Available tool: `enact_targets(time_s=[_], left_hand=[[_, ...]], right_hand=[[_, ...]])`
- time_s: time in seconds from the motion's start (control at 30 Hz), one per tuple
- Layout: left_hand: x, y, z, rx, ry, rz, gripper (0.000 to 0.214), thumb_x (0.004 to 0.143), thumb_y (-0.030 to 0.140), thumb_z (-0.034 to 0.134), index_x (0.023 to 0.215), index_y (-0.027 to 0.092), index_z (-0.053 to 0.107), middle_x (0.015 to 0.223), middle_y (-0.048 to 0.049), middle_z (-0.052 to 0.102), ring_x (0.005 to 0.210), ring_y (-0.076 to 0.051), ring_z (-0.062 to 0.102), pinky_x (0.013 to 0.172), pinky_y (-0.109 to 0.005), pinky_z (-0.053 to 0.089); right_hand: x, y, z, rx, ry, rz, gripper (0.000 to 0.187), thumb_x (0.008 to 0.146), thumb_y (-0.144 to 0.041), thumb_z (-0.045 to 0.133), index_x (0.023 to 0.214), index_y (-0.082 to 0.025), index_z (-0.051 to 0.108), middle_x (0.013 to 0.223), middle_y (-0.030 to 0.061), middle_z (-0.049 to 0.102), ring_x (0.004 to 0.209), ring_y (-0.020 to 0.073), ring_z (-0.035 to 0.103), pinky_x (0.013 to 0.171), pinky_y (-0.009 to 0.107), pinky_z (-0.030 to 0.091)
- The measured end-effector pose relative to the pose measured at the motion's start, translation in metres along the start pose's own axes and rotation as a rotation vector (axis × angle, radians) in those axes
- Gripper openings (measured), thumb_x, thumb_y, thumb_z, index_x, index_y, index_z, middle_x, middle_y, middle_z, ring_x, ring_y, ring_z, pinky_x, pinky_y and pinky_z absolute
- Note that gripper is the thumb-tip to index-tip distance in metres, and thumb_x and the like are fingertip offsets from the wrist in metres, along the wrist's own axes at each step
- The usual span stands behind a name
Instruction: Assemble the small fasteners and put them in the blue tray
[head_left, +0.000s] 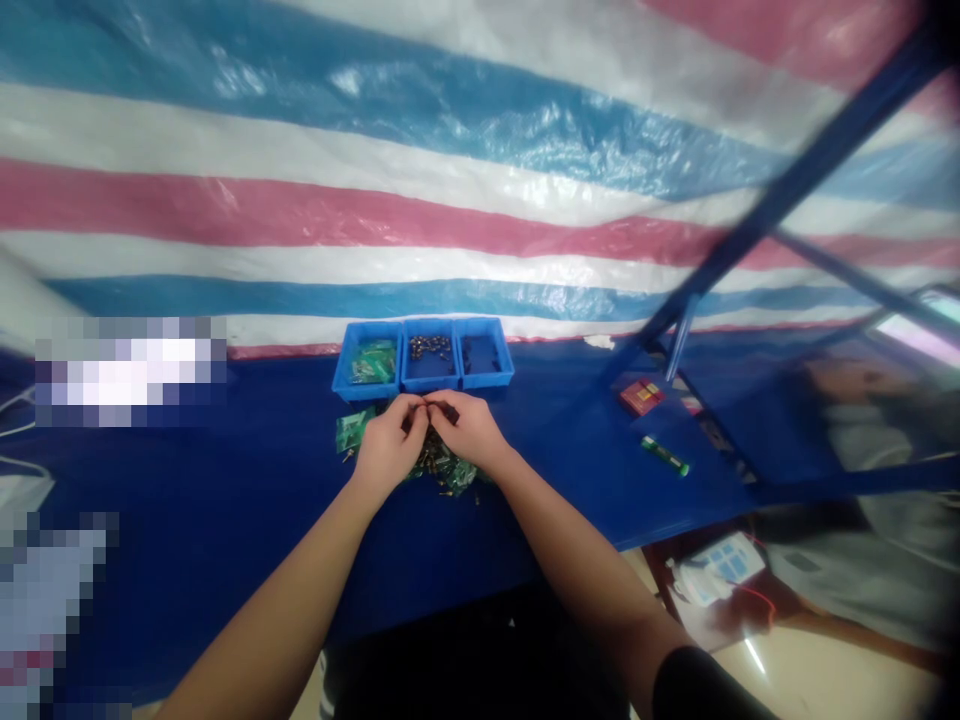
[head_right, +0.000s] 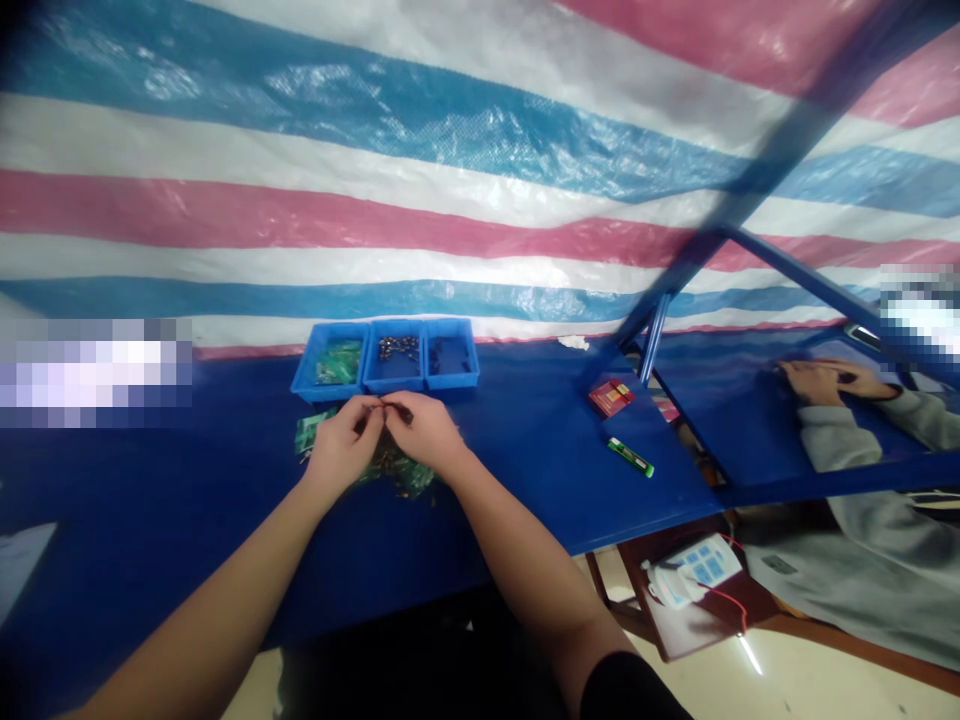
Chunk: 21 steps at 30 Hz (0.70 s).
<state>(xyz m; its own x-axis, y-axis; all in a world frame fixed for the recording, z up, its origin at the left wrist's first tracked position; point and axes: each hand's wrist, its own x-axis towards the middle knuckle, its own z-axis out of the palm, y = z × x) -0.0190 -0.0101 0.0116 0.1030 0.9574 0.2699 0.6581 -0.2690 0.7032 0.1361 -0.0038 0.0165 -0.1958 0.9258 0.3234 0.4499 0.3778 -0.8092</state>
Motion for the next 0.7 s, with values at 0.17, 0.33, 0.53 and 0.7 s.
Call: enact_targets(time_s=[0.17, 0.33, 0.53, 0.7], left_hand=[[0.0002, 0.0001, 0.0, 0.002, 0.004, 0.002, 0.025, 0.093, 0.041, 0.047, 0.099, 0.022, 0.063, 0.076, -0.0003, 0.068, 0.059, -0.014, 0.06, 0.059, -0.025, 0.042], [0.0001, -0.0009, 0.0008, 0.002, 0.012, 0.01, 0.025, 0.093, 0.041, 0.047, 0.099, 0.022, 0.063, 0.076, -0.0003, 0.068, 0.06, -0.014, 0.06, 0.06, -0.025, 0.043], [0.0001, -0.0007, 0.0008, 0.0, 0.012, 0.008, 0.026, 0.092, 0.041, 0.048, 0.098, 0.021, 0.063, 0.072, 0.0006, 0.067, 0.055, -0.013, 0.057, 0.057, -0.024, 0.042], [0.0007, -0.001, 0.0001, 0.01, 0.004, 0.009, 0.025, 0.092, 0.041, 0.048, 0.098, 0.022, 0.063, 0.072, 0.0009, 0.066, 0.055, -0.013, 0.057, 0.058, -0.024, 0.042]], right_hand=[[0.0002, 0.0006, 0.0002, 0.006, 0.001, -0.002, 0.024, 0.09, -0.021, 0.052, 0.105, -0.022, 0.07, 0.1, 0.0022, 0.073, 0.084, 0.0153, 0.066, 0.079, 0.027, 0.052], [0.0003, -0.0002, -0.0005, 0.008, 0.002, -0.002, 0.024, 0.089, -0.021, 0.052, 0.105, -0.022, 0.07, 0.1, 0.002, 0.073, 0.086, 0.0154, 0.066, 0.081, 0.028, 0.052], [0.0005, -0.0012, -0.0013, 0.006, -0.015, 0.008, 0.024, 0.09, -0.021, 0.052, 0.106, -0.023, 0.07, 0.1, 0.0022, 0.073, 0.086, 0.0153, 0.066, 0.082, 0.028, 0.052], [0.0005, 0.0002, -0.0002, 0.008, -0.005, 0.014, 0.024, 0.09, -0.021, 0.053, 0.106, -0.023, 0.07, 0.1, 0.0027, 0.073, 0.088, 0.0156, 0.066, 0.083, 0.029, 0.052]])
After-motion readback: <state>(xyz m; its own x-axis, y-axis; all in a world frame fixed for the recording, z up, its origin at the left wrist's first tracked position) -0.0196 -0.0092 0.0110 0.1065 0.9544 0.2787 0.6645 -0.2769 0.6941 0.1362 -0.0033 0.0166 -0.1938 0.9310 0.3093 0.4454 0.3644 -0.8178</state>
